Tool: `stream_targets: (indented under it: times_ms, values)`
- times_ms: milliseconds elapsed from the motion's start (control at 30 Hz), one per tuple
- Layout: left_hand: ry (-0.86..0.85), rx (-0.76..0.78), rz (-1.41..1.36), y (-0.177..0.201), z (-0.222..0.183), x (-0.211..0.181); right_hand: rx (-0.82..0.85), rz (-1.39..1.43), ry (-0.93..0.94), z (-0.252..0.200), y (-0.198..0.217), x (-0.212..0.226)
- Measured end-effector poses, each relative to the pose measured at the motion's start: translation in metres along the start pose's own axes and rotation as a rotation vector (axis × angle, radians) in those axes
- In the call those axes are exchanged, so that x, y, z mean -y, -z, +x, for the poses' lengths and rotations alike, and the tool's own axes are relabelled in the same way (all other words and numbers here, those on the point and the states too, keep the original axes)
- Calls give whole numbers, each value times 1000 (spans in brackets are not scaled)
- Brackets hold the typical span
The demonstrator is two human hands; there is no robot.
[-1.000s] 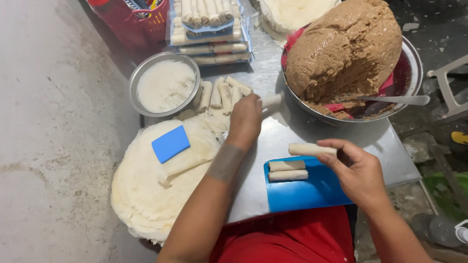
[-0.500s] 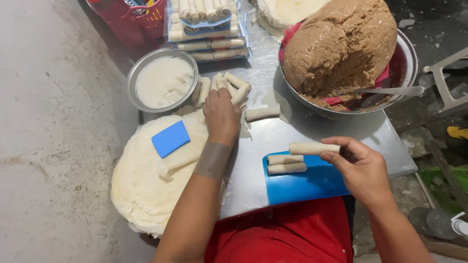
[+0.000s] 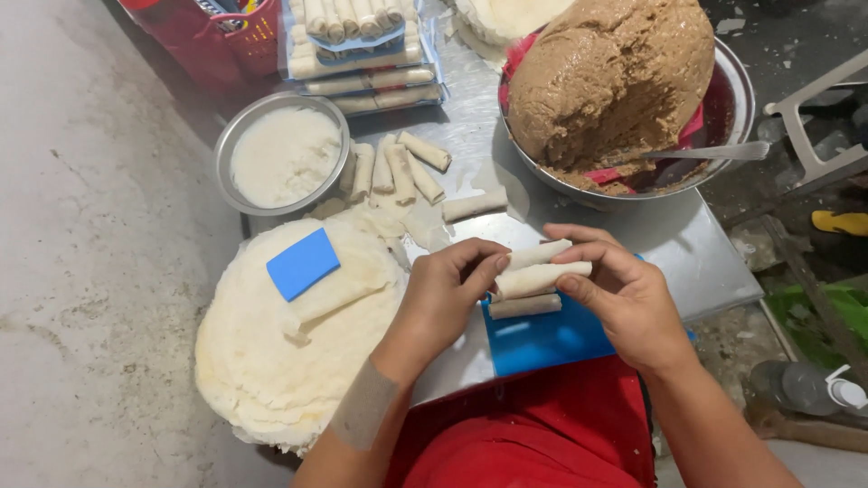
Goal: The person arranges and packs prepared spring rolls into plastic bags by hand on a stainless steel table.
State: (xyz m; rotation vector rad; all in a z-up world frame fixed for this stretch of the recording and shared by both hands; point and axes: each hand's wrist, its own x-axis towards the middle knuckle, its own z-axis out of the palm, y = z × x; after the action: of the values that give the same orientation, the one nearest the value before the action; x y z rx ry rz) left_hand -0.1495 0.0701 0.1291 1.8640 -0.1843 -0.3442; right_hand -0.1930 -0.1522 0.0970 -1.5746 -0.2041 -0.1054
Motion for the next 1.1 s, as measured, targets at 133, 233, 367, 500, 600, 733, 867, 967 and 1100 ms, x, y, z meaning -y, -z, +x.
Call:
stream_targets:
  times_ms: [133, 233, 367, 500, 600, 733, 867, 967, 1100]
  values:
    - [-66, 6, -30, 0, -7, 2, -111, 40, -29, -5, -3, -8]
    - [-150, 50, -68, -1, -12, -2, -133, 96, -21, -7, -1, -16]
    - [-303, 52, -68, -5, -17, 5, -96, 175, -38, -9, -1, -19]
    - [-459, 66, 84, -3, -22, -1, -153, 194, -182, -9, 4, -26]
    - [-563, 30, 271, -12, -22, 5, -179, 181, -277, -4, 5, -25]
    - [-443, -9, 135, -17, -17, 14, -104, -114, -289, -4, 5, -5]
    - [-365, 27, 84, -23, -19, 13, 25, -548, 96, -1, 13, 19]
    - [-367, 36, 260, -27, -12, 32, 16, -591, 55, -5, 39, 13]
    - [-518, -25, 531, -41, 0, 82, 250, -632, -246, -23, 55, -16]
